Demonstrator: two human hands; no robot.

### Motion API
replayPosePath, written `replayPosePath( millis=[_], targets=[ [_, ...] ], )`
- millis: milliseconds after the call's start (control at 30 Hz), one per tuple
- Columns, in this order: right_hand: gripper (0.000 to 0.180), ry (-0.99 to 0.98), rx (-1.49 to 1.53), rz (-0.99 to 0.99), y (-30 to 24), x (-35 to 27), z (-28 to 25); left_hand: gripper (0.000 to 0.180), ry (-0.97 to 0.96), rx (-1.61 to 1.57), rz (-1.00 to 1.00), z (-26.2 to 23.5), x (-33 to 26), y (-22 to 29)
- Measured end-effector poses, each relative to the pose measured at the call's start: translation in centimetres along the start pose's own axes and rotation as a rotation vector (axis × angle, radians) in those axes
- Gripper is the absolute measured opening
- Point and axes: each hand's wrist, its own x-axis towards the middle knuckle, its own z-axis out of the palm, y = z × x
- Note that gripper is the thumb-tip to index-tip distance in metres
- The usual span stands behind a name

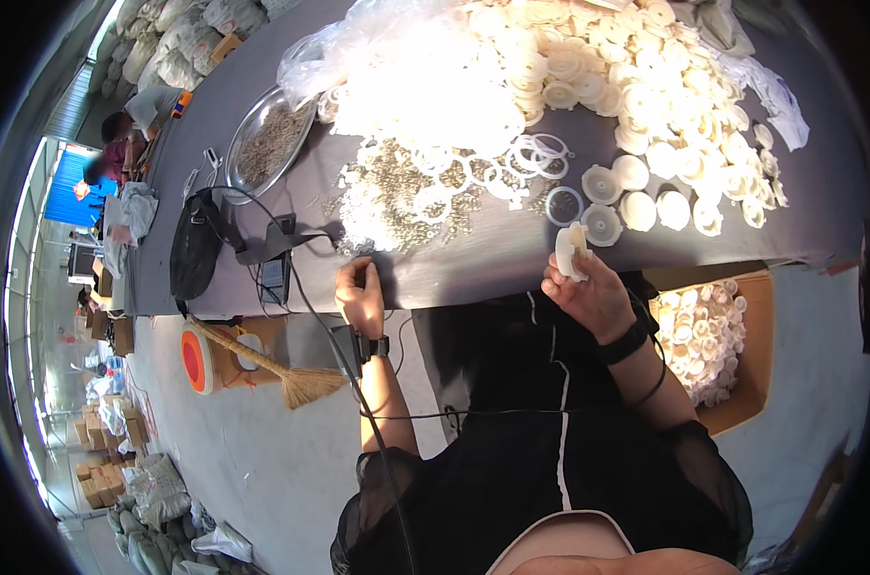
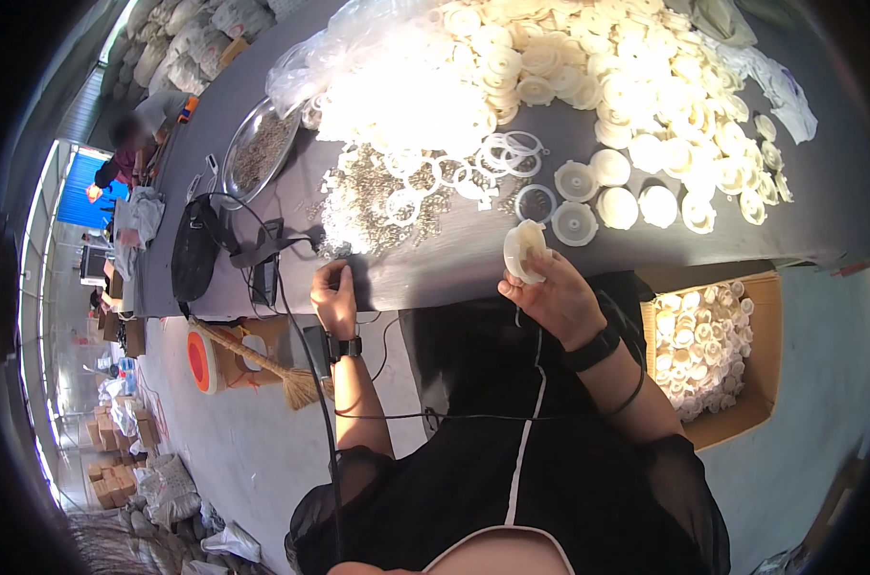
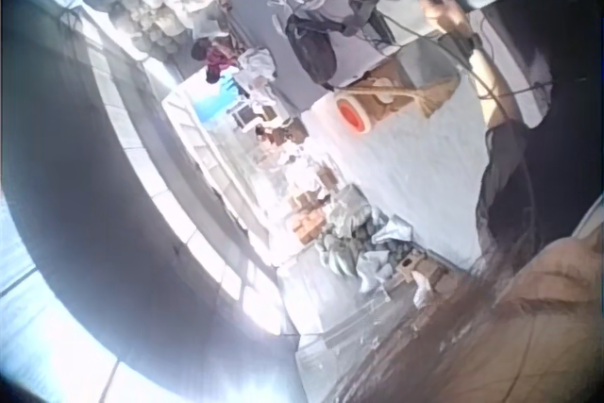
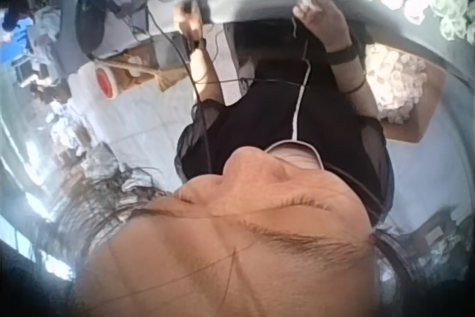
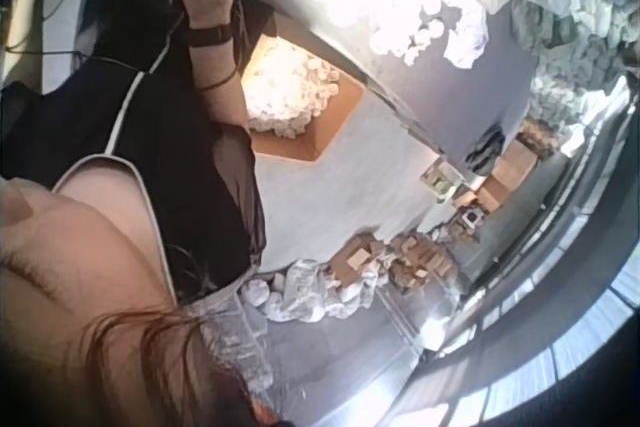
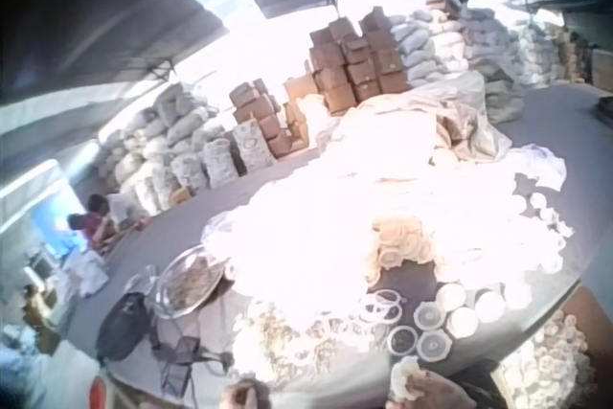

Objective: The person assembles small white plastic components by hand at a production table.

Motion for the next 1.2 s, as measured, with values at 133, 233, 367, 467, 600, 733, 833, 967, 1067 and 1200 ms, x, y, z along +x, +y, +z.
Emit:
replayPosePath(
  millis=[133,233,367,467,600,733,833,967,1067,1200],
  targets=[
    [0.023,0.081,-0.037,0.023,1.5,0.1,-0.3,0.014,-0.007,0.047,0.021,0.4,0.6,0.0],
    [0.027,0.117,-0.101,0.006,1.5,-0.1,0.1,0.017,-0.039,0.095,0.068,1.6,1.5,0.7],
    [0.038,0.171,-0.272,0.023,1.4,-0.4,1.0,0.021,-0.093,0.331,0.164,1.3,2.2,0.6],
    [0.039,0.130,-0.193,-0.004,2.4,0.0,-0.1,0.018,-0.094,0.304,0.179,1.2,2.6,-0.7],
    [0.041,0.126,-0.236,-0.040,2.1,-1.0,0.4,0.012,-0.122,0.051,0.193,1.2,3.2,-2.9],
    [0.034,0.118,-0.421,-0.145,2.5,-1.2,-0.2,0.005,0.004,-0.333,0.289,1.4,4.1,-4.4],
    [0.030,0.082,-0.839,-0.392,2.8,-1.3,0.1,0.003,-0.256,-0.441,0.153,1.7,0.4,5.1],
    [0.022,-0.206,-1.422,-0.780,1.2,-1.0,1.6,0.012,-0.687,-0.541,0.195,2.4,-2.7,12.2],
    [0.018,-0.329,-1.540,-0.838,0.0,-1.2,1.9,0.012,-0.924,-0.527,0.282,3.3,-3.3,15.5],
    [0.019,-0.320,-1.502,-0.816,-1.7,-2.2,2.4,0.014,-1.035,-0.586,0.292,4.0,-3.0,17.2]
  ],
)
